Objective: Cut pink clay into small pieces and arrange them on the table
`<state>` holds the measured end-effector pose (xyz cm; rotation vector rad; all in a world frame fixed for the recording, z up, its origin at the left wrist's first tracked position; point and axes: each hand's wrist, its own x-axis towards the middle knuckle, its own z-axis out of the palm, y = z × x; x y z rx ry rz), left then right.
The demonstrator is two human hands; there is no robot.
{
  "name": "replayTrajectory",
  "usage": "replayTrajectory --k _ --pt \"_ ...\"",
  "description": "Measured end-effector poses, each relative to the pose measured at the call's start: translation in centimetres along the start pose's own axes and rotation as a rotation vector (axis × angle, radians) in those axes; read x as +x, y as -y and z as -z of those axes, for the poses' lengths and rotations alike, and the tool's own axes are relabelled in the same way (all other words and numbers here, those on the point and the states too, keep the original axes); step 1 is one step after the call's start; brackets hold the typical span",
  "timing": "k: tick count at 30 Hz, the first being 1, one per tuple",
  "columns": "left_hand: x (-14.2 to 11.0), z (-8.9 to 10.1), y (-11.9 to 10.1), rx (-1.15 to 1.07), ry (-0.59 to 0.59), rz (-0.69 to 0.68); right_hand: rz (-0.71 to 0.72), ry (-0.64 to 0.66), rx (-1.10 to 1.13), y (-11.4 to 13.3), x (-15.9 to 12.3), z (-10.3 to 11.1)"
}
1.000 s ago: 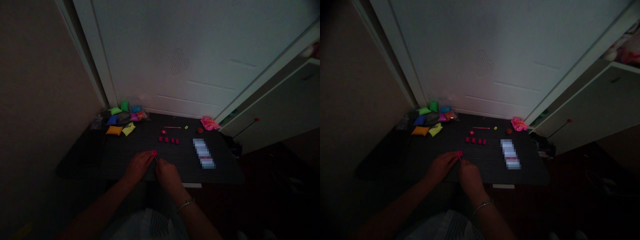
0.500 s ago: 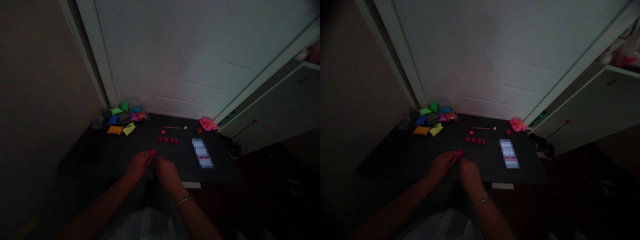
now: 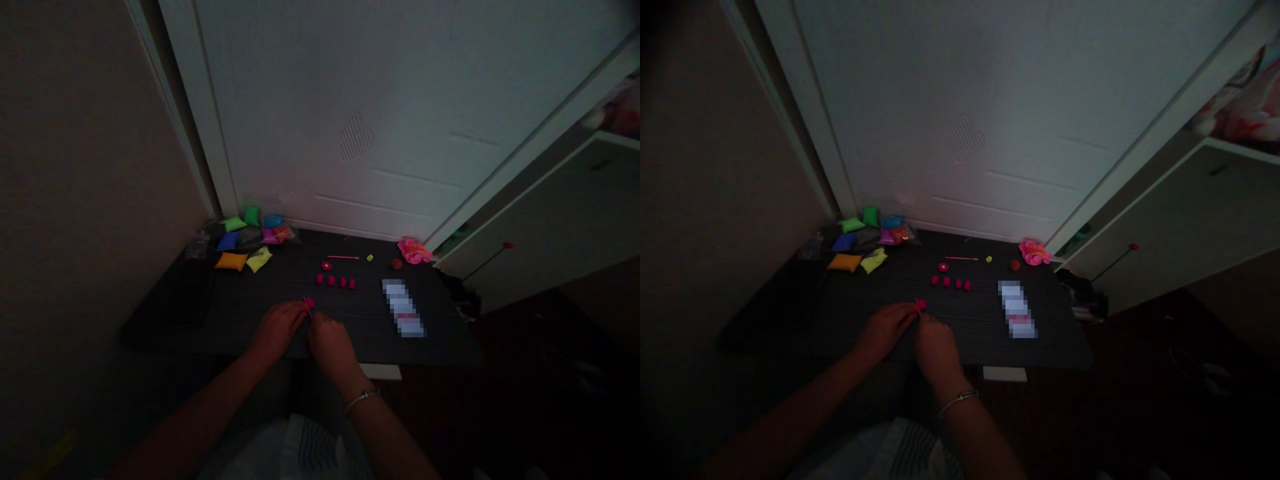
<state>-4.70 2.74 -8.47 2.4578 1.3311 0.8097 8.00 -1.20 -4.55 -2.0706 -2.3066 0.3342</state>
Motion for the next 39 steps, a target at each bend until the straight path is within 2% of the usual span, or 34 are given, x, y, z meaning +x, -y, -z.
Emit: replayTrajectory --k 8,11,15,18,21,26,31,39 --pt "0.0 -0.1 0.0 -0.001 -0.006 0.024 -0.062 0.015 0.022 -0.3 -1.6 -0.1" --pt "-0.1 -0.1 -0.1 -0.013 -0.026 0.016 -0.120 -0.058 0.086 -0.8 -1.9 -0.1" --pt "0.0 -0.1 -0.1 -0.021 -0.030 0.008 -0.197 -0.237 0.212 -2.1 -2.0 0.0" --pt "0.0 -0.1 0.0 -0.009 -0.013 0.007 -0.208 -0.321 0.305 -2.9 -2.1 0.1" --pt "0.0 -0.1 -0.1 0.006 -0.002 0.019 -0.176 -0.352 0.351 -2.9 -2.2 0.1" --pt "0.1 0.2 -0.2 0.030 -0.016 0.063 -0.119 -0.259 0.307 -1.1 -2.7 -0.4" --pt "0.3 0.4 -0.2 0.075 0.012 0.052 -0.169 -0.147 0.240 0.6 -2.7 -0.9" --pt "0.5 0.6 -0.4 0.062 0.030 0.054 -0.256 -0.125 0.105 0.7 -2.0 -1.3"
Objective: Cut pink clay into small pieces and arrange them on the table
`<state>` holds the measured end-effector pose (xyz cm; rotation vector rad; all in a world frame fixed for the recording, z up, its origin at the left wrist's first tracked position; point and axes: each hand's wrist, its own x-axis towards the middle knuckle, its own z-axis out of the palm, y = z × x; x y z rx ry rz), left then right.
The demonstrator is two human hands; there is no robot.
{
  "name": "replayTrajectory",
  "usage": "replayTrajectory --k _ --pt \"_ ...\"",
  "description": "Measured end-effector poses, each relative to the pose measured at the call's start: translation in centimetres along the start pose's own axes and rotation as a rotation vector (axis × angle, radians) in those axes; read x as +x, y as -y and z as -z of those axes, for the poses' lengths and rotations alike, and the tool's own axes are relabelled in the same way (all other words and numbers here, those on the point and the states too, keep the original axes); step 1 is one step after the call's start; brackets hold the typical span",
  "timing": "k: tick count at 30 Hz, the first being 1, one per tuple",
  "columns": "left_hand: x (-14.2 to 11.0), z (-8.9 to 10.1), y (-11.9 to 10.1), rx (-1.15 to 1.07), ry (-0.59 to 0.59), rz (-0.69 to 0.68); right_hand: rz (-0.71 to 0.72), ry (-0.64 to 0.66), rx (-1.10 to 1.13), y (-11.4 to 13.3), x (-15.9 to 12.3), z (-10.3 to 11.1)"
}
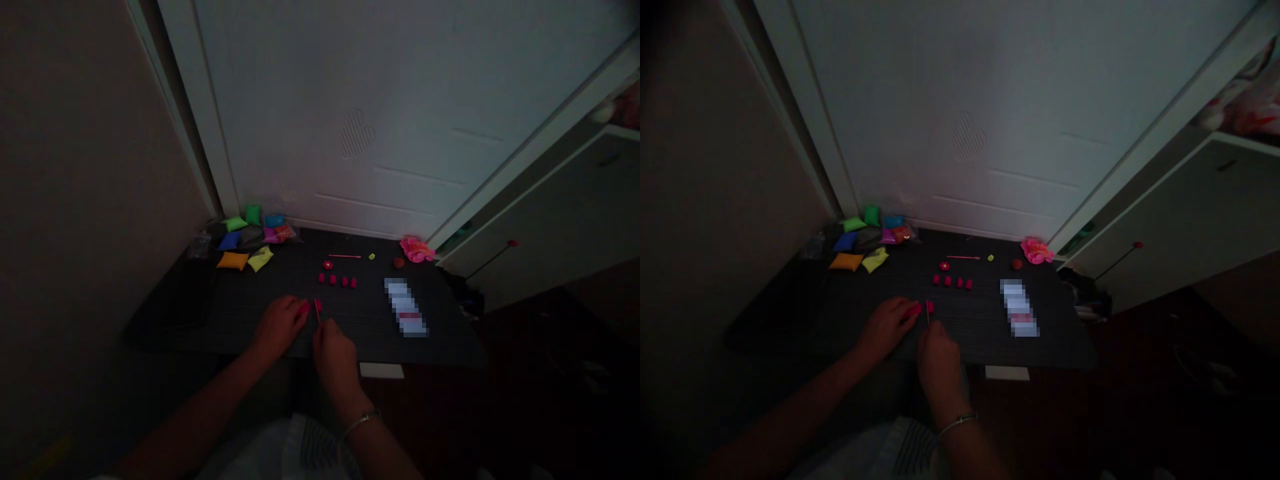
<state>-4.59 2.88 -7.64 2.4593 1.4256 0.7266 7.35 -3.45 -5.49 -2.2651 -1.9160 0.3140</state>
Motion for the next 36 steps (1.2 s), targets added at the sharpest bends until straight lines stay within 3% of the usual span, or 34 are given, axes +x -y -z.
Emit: replayTrajectory --k 13,19,26,30,33,36 --pt "0.0 0.2 -0.2 0.043 0.030 -0.007 0.080 0.055 -0.017 0.2 1.0 0.6" --pt "0.0 0.3 -0.3 0.073 -0.004 0.057 0.095 0.039 -0.023 -0.4 -0.4 0.4" --pt "0.1 0.4 -0.2 0.080 -0.048 0.118 -0.016 -0.152 0.087 -3.4 -0.5 1.5" --pt "0.0 0.4 -0.1 0.046 -0.062 0.117 -0.122 -0.148 0.013 -5.6 0.9 2.4" --pt "0.1 0.3 0.1 0.005 -0.084 0.118 -0.126 -0.159 -0.055 -6.3 1.4 2.4" --pt "0.2 0.4 0.2 -0.063 -0.122 0.127 -0.093 -0.254 -0.059 -6.0 1.4 2.1"
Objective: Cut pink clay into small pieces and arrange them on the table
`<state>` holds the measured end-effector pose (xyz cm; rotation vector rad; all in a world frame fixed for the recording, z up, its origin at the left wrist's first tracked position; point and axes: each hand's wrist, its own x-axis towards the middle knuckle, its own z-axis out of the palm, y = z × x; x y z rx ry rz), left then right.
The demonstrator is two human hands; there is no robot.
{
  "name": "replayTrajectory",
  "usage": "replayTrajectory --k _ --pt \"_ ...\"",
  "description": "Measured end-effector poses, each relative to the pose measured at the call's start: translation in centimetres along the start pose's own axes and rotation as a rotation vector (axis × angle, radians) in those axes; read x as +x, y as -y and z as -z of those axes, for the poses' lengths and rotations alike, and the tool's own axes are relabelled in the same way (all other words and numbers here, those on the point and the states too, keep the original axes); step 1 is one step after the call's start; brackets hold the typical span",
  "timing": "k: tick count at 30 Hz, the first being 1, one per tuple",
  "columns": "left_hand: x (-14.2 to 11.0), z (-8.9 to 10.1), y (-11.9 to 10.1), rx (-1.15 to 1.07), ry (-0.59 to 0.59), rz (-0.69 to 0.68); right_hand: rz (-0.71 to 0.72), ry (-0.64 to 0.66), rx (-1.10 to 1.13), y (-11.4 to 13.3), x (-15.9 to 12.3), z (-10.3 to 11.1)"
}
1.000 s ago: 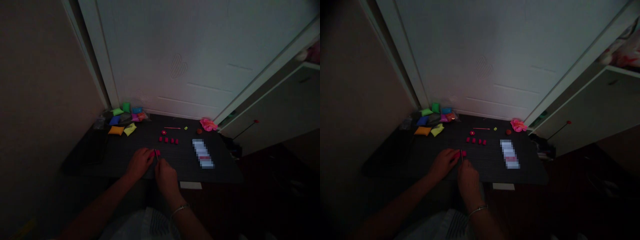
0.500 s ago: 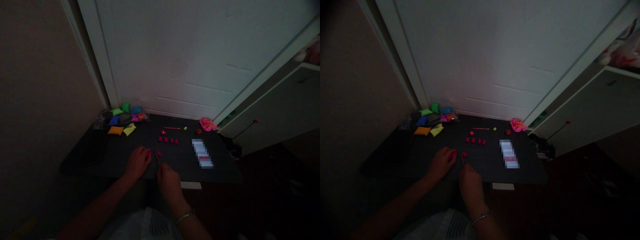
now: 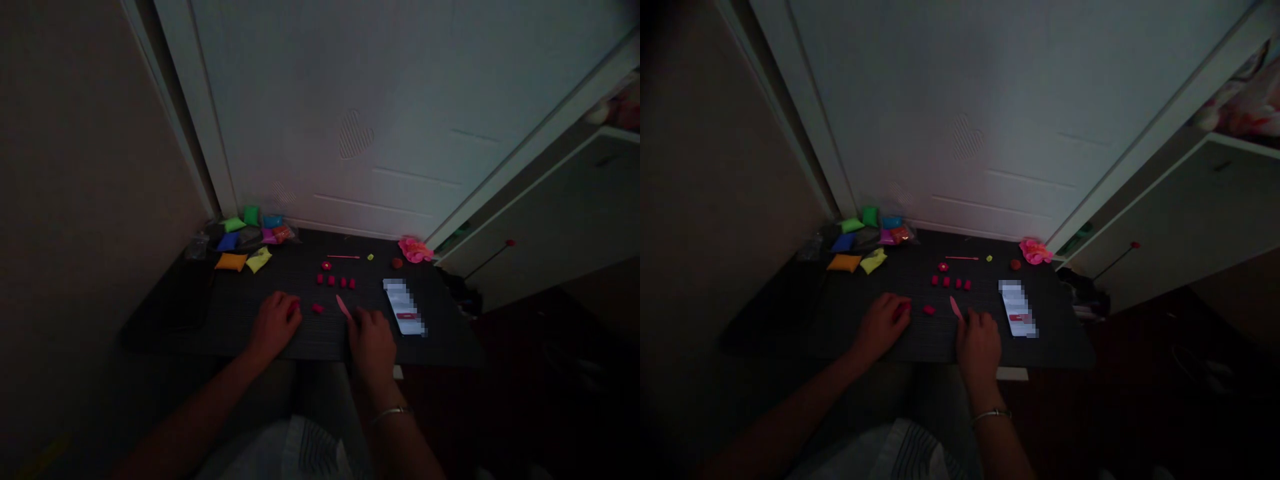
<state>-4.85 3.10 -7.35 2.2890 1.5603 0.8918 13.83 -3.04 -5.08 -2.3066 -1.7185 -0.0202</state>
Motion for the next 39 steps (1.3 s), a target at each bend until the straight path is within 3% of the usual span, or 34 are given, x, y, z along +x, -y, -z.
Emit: replayTrajectory --k 5,9,12,14,19,21,24,29,39 --pt "-0.1 0.6 -0.4 -0.132 -0.070 0.000 0.196 -0.012 0.181 2.4 0.4 -0.7" --pt "-0.4 1.3 -1.2 -0.222 -0.096 -0.039 0.236 0.056 0.238 3.8 1.4 -1.5" --pt "-0.2 2.0 -1.9 -0.362 -0.063 0.076 0.286 0.054 0.310 3.7 1.6 -1.4" --pt "0.0 2.7 -2.4 -0.526 0.052 0.230 0.345 0.023 0.364 3.4 1.3 -0.9" --pt "0.1 3.9 -3.3 -0.977 0.612 0.477 0.508 -0.013 0.444 2.9 -0.1 1.1" --pt "-0.2 4.1 -3.5 -1.146 0.709 0.543 0.543 -0.012 0.464 2.9 -0.3 1.6" --pt "-0.6 4.2 -3.5 -1.342 0.751 0.623 0.590 -0.014 0.507 3.0 -0.3 1.6" --pt "-1.1 3.9 -3.3 -1.490 0.793 0.692 0.623 -0.014 0.661 2.8 -0.1 0.9" --pt "-1.8 3.3 -3.4 -1.683 0.733 0.763 0.410 0.171 0.995 3.2 -0.2 1.2"
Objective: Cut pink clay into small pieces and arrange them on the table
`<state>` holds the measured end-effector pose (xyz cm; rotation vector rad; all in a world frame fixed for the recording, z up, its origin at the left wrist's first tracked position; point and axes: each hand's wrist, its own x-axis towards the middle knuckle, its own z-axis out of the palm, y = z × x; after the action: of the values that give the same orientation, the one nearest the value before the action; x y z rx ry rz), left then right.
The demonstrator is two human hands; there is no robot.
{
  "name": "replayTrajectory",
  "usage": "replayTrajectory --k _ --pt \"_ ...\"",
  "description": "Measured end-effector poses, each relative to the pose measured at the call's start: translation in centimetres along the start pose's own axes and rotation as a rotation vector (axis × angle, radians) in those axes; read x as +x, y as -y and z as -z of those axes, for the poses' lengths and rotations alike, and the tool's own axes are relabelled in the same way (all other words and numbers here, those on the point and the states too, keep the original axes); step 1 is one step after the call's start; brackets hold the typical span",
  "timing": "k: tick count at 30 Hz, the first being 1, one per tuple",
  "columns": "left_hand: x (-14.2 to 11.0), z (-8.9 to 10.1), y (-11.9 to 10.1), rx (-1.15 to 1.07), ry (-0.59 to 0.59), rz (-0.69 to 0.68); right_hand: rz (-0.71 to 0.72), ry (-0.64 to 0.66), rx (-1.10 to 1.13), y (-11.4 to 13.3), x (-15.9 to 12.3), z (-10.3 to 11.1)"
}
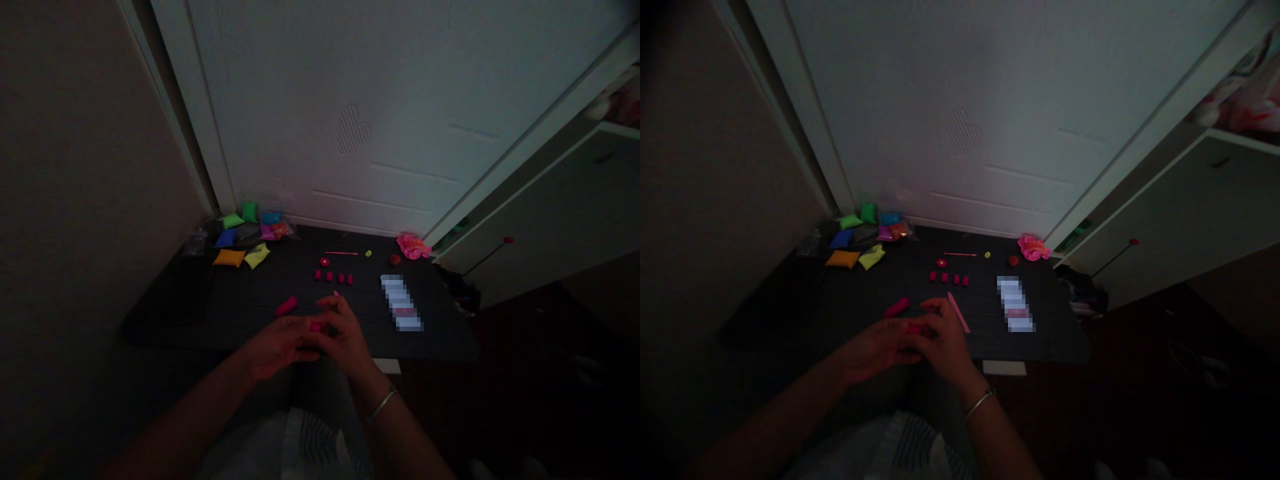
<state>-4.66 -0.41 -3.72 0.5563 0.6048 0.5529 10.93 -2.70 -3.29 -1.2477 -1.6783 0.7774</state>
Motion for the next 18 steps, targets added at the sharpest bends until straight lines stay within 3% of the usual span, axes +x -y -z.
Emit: replayTrajectory --k 9,18 --pt "-0.5 0.4 -0.1 -0.044 0.069 0.031 -0.072 -0.025 0.106 0.6 -0.3 0.0" --pt "0.0 1.1 1.0 -0.168 0.266 -0.003 -0.028 0.038 0.124 1.4 -0.8 -0.1"
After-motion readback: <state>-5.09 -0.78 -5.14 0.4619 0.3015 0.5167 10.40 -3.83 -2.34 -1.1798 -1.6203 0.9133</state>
